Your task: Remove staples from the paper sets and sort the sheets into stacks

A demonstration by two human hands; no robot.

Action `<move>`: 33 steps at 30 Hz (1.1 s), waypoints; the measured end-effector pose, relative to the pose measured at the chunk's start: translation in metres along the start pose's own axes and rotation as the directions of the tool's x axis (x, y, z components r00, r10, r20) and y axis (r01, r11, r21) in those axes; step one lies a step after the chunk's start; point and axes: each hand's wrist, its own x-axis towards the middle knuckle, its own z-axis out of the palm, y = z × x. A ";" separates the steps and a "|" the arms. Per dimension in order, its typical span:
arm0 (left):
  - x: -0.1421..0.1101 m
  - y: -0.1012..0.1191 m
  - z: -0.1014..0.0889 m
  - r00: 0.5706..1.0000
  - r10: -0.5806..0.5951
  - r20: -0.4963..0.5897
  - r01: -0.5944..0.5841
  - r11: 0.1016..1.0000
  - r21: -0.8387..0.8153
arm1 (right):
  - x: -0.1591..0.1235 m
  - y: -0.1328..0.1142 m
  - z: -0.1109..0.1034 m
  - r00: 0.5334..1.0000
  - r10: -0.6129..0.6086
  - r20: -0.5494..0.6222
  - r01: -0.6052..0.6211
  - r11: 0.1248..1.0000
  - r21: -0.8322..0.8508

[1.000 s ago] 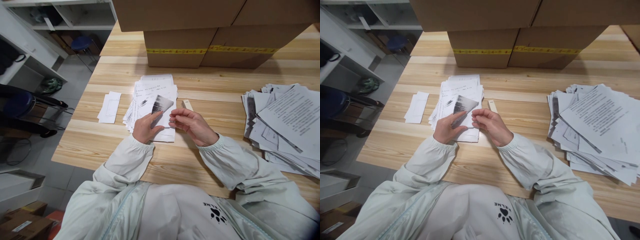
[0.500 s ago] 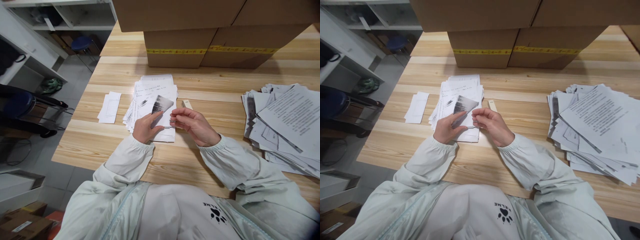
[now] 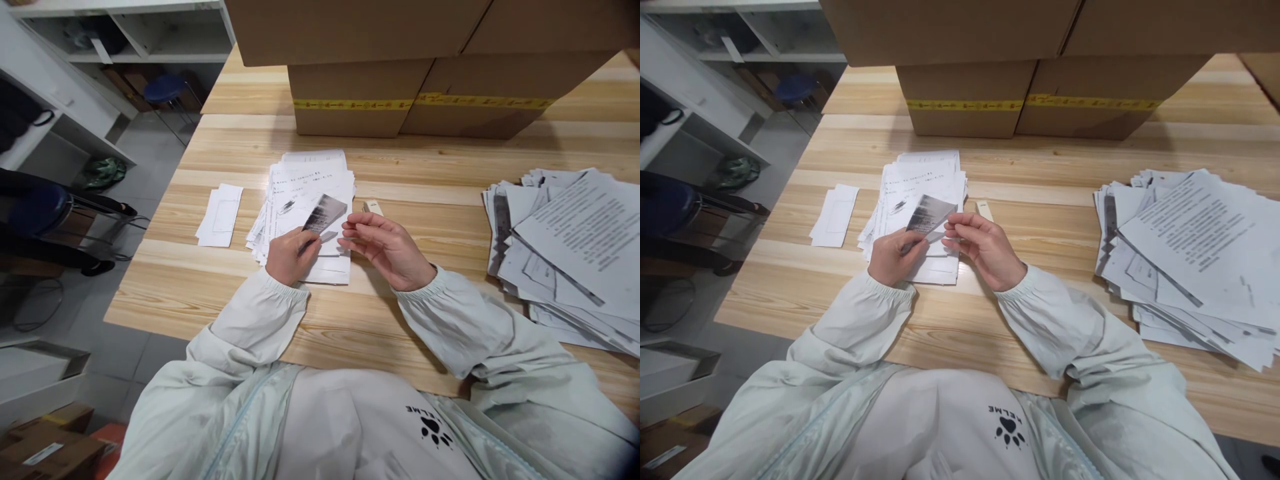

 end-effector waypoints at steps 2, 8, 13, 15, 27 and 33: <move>0.001 0.000 0.002 0.998 -0.009 -0.060 0.010 1.000 0.010 | 0.001 0.001 -0.001 1.000 -0.021 -0.017 0.020 0.999 -0.027; -0.001 0.008 -0.002 0.931 0.181 -0.319 -0.130 0.976 0.175 | -0.001 0.003 -0.001 1.000 -0.024 0.004 0.024 0.981 -0.192; -0.009 0.024 -0.008 0.907 0.329 -0.263 -0.268 0.933 0.241 | 0.002 0.001 -0.001 0.997 -0.059 0.041 0.067 0.961 -0.267; -0.011 0.026 -0.006 0.912 0.332 -0.243 -0.278 0.932 0.232 | 0.003 0.001 -0.002 0.992 -0.126 0.021 0.127 0.946 -0.298; -0.016 0.035 0.002 0.989 0.148 0.010 -0.145 0.979 -0.144 | 0.013 -0.010 -0.007 0.999 0.022 0.043 -0.012 0.974 -0.227; -0.019 0.037 0.007 0.991 0.116 0.059 -0.100 0.969 -0.225 | 0.008 -0.018 -0.011 1.000 -0.023 0.011 0.026 0.955 -0.294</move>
